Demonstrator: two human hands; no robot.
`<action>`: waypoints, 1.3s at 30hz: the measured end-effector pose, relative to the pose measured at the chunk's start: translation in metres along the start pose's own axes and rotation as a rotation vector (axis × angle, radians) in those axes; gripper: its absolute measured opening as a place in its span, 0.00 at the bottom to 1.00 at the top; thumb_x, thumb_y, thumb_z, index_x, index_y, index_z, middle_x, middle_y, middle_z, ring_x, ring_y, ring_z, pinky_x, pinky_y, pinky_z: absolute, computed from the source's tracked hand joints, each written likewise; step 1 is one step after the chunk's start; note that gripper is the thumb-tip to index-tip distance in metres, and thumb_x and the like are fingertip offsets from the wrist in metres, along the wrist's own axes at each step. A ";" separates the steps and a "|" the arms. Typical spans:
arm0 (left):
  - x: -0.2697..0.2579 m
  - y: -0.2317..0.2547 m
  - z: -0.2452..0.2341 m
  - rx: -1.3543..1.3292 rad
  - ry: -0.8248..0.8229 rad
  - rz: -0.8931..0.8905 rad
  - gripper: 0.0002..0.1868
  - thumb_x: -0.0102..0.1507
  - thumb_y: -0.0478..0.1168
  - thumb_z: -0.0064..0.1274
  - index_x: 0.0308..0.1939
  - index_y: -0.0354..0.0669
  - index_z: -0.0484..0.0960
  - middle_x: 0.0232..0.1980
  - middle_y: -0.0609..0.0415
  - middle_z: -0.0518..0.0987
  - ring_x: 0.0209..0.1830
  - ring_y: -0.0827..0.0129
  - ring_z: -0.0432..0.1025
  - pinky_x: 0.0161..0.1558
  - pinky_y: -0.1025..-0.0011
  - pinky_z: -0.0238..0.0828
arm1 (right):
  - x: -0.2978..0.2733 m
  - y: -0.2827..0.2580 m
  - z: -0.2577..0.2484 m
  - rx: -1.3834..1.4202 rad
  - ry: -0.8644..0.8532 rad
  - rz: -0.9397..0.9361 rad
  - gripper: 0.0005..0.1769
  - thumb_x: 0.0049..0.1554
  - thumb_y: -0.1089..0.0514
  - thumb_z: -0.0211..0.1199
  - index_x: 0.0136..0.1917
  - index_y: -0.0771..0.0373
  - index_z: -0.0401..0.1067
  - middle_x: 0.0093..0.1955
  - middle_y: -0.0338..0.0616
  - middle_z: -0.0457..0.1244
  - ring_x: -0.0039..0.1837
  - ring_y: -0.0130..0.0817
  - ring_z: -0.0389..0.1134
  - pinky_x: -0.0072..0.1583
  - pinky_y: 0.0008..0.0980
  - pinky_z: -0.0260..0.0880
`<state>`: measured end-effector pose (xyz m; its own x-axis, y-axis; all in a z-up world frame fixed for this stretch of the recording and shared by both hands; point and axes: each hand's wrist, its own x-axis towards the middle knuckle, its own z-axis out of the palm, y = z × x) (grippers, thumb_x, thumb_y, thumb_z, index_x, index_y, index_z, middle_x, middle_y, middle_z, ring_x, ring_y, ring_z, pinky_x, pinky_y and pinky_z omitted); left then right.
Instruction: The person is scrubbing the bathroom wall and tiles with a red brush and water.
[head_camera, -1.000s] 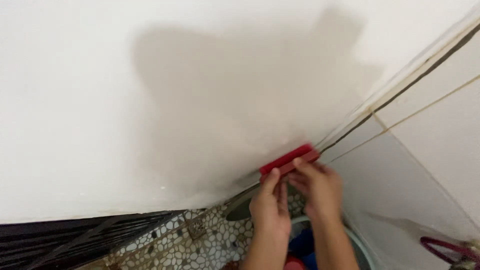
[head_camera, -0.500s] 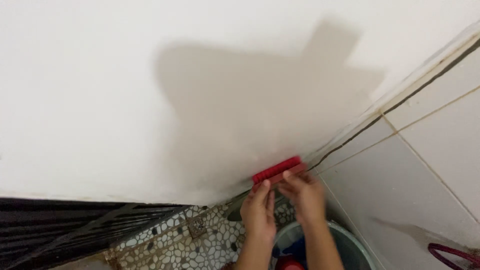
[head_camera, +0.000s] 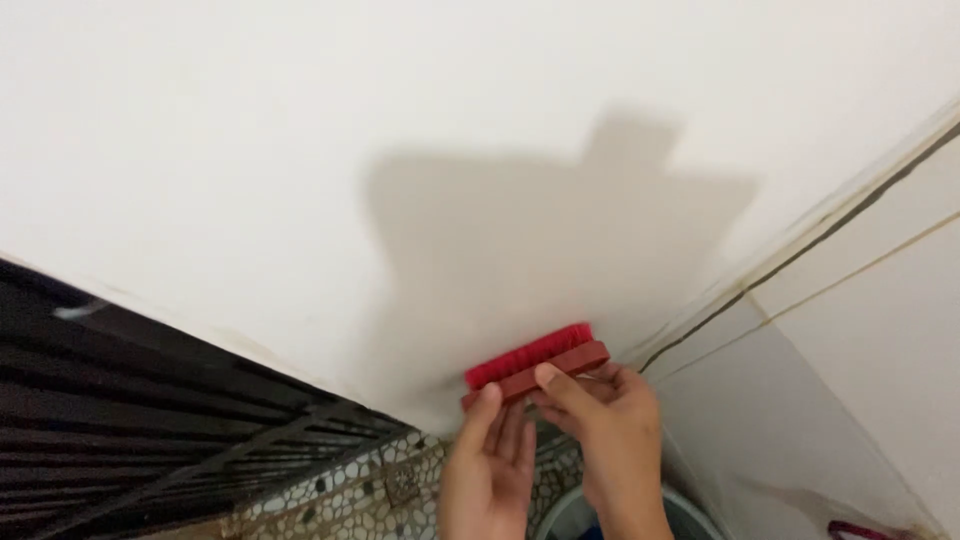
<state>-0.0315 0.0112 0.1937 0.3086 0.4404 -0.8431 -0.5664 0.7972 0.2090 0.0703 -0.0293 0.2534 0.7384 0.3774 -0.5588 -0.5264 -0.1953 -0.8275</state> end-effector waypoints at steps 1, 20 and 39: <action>-0.026 0.013 0.012 -0.001 -0.013 0.002 0.27 0.57 0.44 0.63 0.61 0.49 0.79 0.55 0.59 0.80 0.59 0.68 0.72 0.61 0.66 0.67 | -0.019 -0.019 0.007 0.003 -0.002 -0.012 0.22 0.47 0.59 0.75 0.50 0.75 0.72 0.42 0.55 0.70 0.43 0.42 0.75 0.47 0.37 0.76; 0.232 -0.013 -0.204 0.185 0.127 0.135 0.24 0.60 0.41 0.63 0.59 0.40 0.78 0.54 0.54 0.81 0.60 0.62 0.73 0.68 0.62 0.63 | 0.130 0.275 0.013 0.009 -0.162 0.311 0.23 0.52 0.59 0.73 0.57 0.71 0.71 0.50 0.55 0.70 0.53 0.47 0.75 0.54 0.42 0.79; -0.053 0.133 -0.031 0.079 -0.030 -0.032 0.21 0.56 0.39 0.65 0.52 0.50 0.78 0.54 0.51 0.78 0.58 0.60 0.71 0.66 0.59 0.68 | -0.094 -0.038 0.061 0.095 -0.386 0.243 0.22 0.46 0.53 0.73 0.51 0.68 0.76 0.46 0.49 0.74 0.47 0.40 0.76 0.53 0.38 0.76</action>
<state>-0.1465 0.0814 0.2506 0.3491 0.4255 -0.8349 -0.4945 0.8404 0.2215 -0.0046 -0.0023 0.3401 0.3872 0.6439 -0.6599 -0.7147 -0.2426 -0.6560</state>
